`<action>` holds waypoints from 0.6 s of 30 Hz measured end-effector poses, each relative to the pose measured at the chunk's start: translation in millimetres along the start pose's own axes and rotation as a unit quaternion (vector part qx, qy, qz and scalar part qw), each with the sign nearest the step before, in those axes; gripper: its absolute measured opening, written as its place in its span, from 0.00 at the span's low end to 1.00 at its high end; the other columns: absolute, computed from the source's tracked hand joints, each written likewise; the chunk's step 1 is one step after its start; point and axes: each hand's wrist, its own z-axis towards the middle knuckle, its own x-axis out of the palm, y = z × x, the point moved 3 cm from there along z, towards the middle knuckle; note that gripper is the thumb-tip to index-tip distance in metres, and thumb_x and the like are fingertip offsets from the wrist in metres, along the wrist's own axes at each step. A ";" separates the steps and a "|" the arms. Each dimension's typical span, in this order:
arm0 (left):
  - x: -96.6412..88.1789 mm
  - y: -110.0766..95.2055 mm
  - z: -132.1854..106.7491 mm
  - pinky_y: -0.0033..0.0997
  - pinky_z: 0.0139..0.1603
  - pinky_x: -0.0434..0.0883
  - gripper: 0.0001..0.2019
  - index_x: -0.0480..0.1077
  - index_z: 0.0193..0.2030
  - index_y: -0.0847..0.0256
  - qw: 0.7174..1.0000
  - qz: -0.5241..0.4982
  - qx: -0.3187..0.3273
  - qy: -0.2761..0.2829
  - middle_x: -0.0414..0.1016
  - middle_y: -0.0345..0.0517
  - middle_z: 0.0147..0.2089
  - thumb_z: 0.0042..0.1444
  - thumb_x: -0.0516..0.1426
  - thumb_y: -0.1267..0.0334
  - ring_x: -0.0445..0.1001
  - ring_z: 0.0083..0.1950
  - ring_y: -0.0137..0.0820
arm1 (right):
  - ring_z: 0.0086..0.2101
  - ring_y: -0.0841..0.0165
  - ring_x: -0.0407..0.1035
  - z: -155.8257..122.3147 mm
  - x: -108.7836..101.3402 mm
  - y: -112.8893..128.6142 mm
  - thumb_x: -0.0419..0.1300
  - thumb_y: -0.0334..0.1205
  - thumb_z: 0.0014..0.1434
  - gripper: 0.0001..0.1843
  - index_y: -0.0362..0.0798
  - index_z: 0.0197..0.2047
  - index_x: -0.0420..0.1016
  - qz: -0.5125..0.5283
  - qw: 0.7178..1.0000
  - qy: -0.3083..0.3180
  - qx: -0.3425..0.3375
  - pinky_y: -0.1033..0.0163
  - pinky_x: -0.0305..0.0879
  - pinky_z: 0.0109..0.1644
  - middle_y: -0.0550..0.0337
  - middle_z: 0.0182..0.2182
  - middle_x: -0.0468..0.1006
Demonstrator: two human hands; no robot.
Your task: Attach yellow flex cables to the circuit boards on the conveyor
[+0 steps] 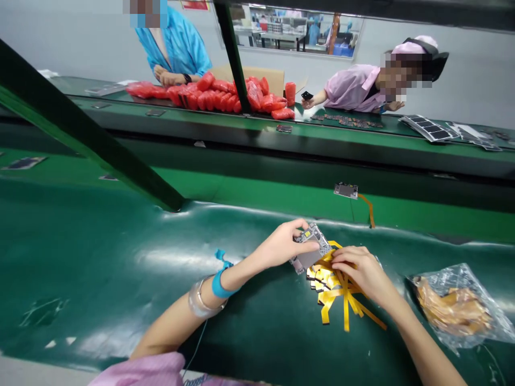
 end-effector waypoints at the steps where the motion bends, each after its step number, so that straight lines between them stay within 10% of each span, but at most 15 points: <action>1: 4.2 1.2 -1.7 0.24 0.27 0.64 0.18 0.63 0.38 0.61 1.000 -0.009 -0.015 0.010 0.75 0.40 0.33 0.51 0.66 0.54 0.72 0.29 0.28 | 0.47 0.57 0.72 -4.2 -2.9 0.2 0.59 0.43 0.67 0.11 0.53 0.37 0.81 0.014 1.000 -0.021 0.004 0.52 0.58 0.55 0.56 0.46 0.81; 9: 31.3 9.0 -17.2 0.24 0.31 0.64 0.17 0.61 0.36 0.60 0.998 -0.030 -0.009 0.051 0.77 0.40 0.35 0.53 0.65 0.56 0.71 0.32 0.27 | 0.30 0.65 0.69 -25.6 8.5 15.6 0.60 0.59 0.64 0.20 0.49 0.43 0.72 0.265 0.946 -0.127 0.137 0.63 0.66 0.37 0.62 0.27 0.72; 18: 36.5 4.0 -27.0 0.24 0.28 0.56 0.14 0.58 0.33 0.58 0.994 0.111 0.018 -0.001 0.66 0.32 0.26 0.56 0.61 0.59 0.64 0.29 0.25 | 0.24 0.70 0.57 -21.7 24.3 20.0 0.68 0.65 0.51 0.27 0.46 0.33 0.76 0.277 0.925 -0.150 0.212 0.65 0.60 0.29 0.66 0.22 0.63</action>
